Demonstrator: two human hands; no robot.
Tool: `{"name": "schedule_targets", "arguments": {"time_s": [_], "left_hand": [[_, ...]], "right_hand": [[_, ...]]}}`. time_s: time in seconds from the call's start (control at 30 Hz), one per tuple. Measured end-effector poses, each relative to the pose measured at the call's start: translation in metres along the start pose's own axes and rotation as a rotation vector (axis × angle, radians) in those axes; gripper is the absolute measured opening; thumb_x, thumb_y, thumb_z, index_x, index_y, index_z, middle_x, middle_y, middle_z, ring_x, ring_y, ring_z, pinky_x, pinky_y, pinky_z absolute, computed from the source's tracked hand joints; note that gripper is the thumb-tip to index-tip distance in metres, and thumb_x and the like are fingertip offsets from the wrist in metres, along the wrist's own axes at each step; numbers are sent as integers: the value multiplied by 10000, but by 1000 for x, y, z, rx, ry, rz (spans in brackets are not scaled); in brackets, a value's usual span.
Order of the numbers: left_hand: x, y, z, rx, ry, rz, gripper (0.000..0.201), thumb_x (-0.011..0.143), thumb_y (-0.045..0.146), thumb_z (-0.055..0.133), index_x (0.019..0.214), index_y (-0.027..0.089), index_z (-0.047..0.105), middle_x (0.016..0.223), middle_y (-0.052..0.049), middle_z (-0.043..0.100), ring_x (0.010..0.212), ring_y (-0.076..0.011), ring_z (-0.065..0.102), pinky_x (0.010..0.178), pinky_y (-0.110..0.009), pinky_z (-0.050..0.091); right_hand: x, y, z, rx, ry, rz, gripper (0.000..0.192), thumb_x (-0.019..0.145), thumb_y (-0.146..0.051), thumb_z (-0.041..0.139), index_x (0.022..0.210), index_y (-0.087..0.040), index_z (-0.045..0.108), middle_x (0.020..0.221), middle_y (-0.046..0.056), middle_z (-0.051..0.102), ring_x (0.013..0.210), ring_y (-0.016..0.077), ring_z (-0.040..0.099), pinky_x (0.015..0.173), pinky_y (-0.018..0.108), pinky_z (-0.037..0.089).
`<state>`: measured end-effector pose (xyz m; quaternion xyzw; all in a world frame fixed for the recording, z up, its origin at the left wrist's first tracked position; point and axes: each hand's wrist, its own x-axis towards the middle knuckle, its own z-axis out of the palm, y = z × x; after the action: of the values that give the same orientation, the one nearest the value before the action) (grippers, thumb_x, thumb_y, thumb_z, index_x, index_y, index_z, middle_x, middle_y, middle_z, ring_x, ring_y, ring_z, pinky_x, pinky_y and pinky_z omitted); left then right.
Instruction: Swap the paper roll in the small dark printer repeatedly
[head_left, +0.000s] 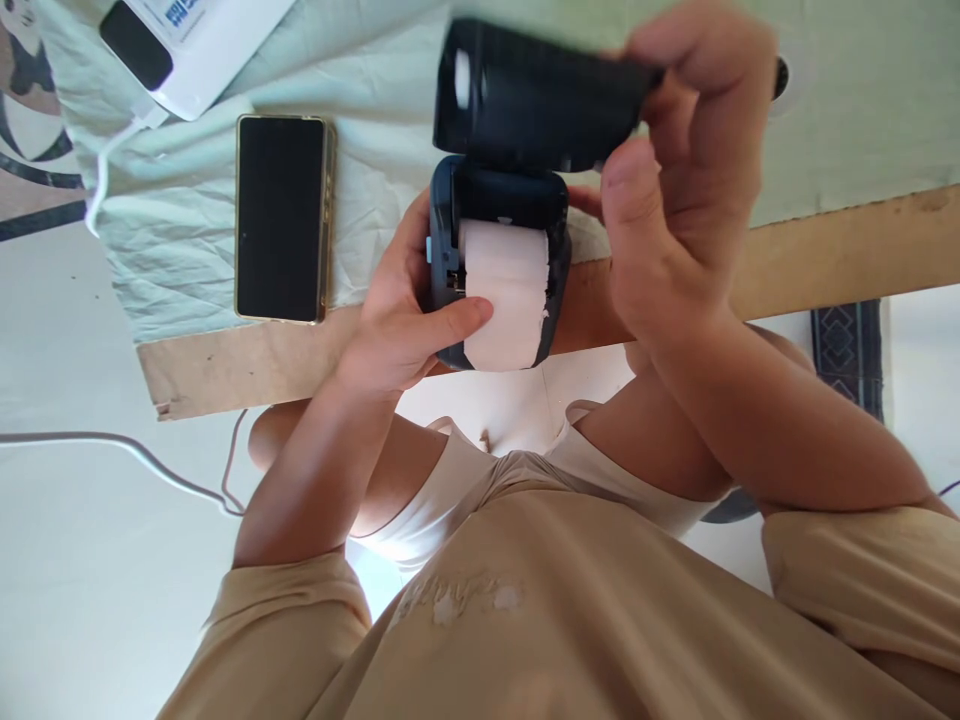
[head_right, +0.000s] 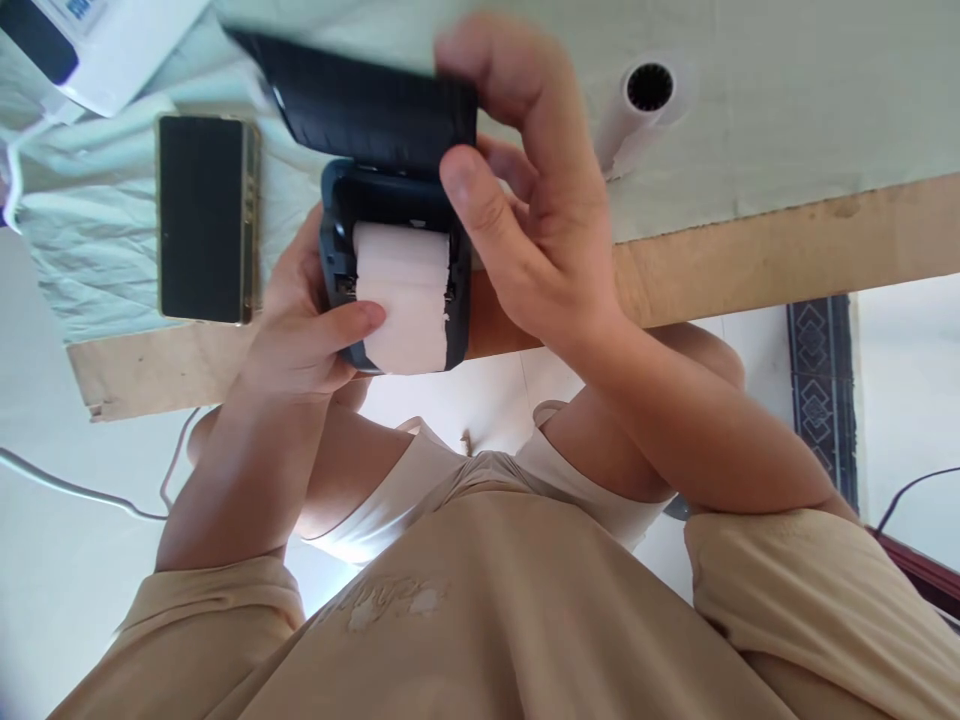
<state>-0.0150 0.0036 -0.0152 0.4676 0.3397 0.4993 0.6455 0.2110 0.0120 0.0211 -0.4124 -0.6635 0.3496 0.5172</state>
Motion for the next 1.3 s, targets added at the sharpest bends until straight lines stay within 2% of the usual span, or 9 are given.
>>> {"name": "schedule_targets", "arguments": {"time_s": [0.1,0.17,0.3,0.5,0.63,0.73,0.83,1.0,1.3], "left_hand": [[1,3,3,-32,33,-31,694,771,457,1023,1396,318,757,1265,-77,849,1251,-370,811,957,-440,680],[2,3,4,-35,57,-50,649,759,458,1026,1322,314,738,1263,-71,835,1288,-369,798,1006,-456,678],[4,5,7,-38,61,-47,671,703,456,1051,1257,306,703,1187,-51,801,1264,-352,789,1049,-490,682],[6,5,6,-25,58,-86,898,585,496,1106,1361,309,694,1208,-51,797,1407,-400,765,1123,-514,689],[0,2,4,-73,-19,-32,725,812,669,970,1397,327,713,1293,-91,821,1405,-388,764,937,-439,711],[-6,4,6,-63,-26,-52,553,979,676,820,1371,297,726,1179,-93,820,1089,-313,829,662,-344,607],[-7,10,10,-39,-7,-84,520,990,659,803,1347,285,744,1135,-87,826,937,-273,806,622,-344,574],[-8,19,17,-44,62,-124,480,974,673,786,1302,323,779,1274,-116,857,1441,-447,759,851,-479,691],[-1,12,13,-94,-6,-45,494,1030,685,678,1333,317,806,1324,-99,874,1681,-429,587,1142,-541,680]], "right_hand": [[-1,2,-2,88,67,-103,134,1135,-435,728,1259,-412,775,1401,-31,748,1516,243,661,1143,405,686],[-2,6,-4,75,-13,-124,190,1089,-361,736,1275,-384,768,1490,-21,747,1592,264,619,1031,386,710],[-7,11,-4,-40,-136,-55,235,996,-454,744,1179,-317,689,1655,57,666,1629,346,586,935,433,738],[-9,11,-7,-13,-197,-30,316,1028,-623,714,1156,-336,686,1680,42,623,1635,354,571,1123,526,714],[-9,14,-4,62,-180,61,636,957,-786,809,1410,-376,632,1647,41,622,1474,323,688,1070,457,726],[-10,20,0,148,-267,149,978,876,-895,840,1632,-393,475,1463,60,700,1208,281,770,957,427,730],[-11,27,1,174,-294,161,1043,877,-935,803,1672,-378,423,1361,68,713,1122,277,766,891,428,699],[-10,32,0,146,-316,153,1125,823,-1016,762,1674,-373,404,1367,88,703,1072,281,741,817,428,636],[-8,32,1,135,-297,114,1053,889,-951,769,1694,-359,436,1388,92,718,1087,269,747,853,407,656]]}}
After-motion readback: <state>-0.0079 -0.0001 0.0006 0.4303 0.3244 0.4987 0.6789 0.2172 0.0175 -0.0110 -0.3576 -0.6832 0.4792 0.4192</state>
